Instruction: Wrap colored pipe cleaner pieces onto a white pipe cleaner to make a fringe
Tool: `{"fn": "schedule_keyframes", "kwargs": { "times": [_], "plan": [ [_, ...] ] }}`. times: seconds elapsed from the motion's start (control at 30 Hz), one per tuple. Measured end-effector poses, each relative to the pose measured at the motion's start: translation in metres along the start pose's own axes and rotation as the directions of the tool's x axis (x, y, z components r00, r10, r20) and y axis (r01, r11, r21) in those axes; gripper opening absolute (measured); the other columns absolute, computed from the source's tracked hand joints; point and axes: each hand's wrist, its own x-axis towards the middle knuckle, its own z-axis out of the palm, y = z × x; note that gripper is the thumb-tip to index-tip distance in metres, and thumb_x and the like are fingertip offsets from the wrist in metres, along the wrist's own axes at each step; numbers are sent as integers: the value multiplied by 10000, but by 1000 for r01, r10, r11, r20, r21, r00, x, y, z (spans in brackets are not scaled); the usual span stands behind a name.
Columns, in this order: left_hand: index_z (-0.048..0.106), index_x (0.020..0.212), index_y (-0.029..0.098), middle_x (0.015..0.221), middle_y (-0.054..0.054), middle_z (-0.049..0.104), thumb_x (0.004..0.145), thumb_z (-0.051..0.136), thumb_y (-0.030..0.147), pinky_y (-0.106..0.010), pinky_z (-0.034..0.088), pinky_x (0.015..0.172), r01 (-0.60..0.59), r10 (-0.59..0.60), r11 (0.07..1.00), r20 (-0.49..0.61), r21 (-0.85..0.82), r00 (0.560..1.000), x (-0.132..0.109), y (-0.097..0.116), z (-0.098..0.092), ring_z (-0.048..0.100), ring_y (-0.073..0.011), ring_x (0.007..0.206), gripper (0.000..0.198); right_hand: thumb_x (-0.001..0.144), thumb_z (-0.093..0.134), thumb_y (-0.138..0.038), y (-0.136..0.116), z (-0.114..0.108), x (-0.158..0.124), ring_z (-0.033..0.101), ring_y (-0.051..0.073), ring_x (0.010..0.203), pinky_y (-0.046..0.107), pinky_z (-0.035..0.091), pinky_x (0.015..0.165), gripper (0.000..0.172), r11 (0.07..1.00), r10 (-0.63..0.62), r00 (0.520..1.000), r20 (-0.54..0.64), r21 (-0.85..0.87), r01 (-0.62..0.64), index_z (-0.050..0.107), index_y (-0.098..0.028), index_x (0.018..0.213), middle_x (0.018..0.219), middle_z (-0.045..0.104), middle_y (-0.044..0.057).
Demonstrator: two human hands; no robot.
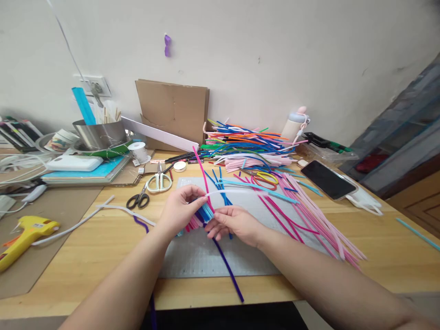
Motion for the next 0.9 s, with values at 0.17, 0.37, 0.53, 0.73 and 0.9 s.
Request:
{"fn": "schedule_keyframes", "kwargs": {
  "times": [0.17,0.37,0.53,0.73,0.9],
  "plan": [
    [587,780,157,727,-4,612,693,628,330,-224,451,605,-25,25,999,9,24,1000,-2,-4,3,560,-117,642,198,707,617,-434,6,6,1,643,136,602,226,486,516,336,990,-38,996,-81,-137,27,606,-102,755,706,670,70],
    [581,830,156,759,-16,615,704,624,298,-235,460,640,-34,31,998,63,56,998,-2,-4,1,565,-121,680,195,715,607,-441,3,6,0,641,138,560,228,484,493,338,991,-20,997,-68,-135,11,567,-106,717,665,656,57],
    [581,821,153,767,-19,616,700,625,294,-251,465,662,-49,45,997,72,55,996,-2,-4,2,572,-130,692,190,746,587,-418,2,6,1,644,136,575,225,482,503,336,996,-79,992,-95,-58,74,535,-144,931,656,644,28],
    [575,798,164,762,-19,622,710,599,286,-247,461,635,-20,12,991,59,134,998,-7,-4,15,584,-141,704,153,752,570,-406,8,6,2,626,116,549,205,472,467,303,978,-121,989,-83,-181,105,534,-134,881,658,615,10],
    [584,833,169,774,-18,624,715,578,313,-246,460,621,-51,48,968,16,247,999,-9,-3,19,587,-148,714,186,740,578,-367,12,5,4,604,104,519,195,454,446,252,966,-134,987,-89,-235,110,531,-132,816,636,607,6]
  ]
}}
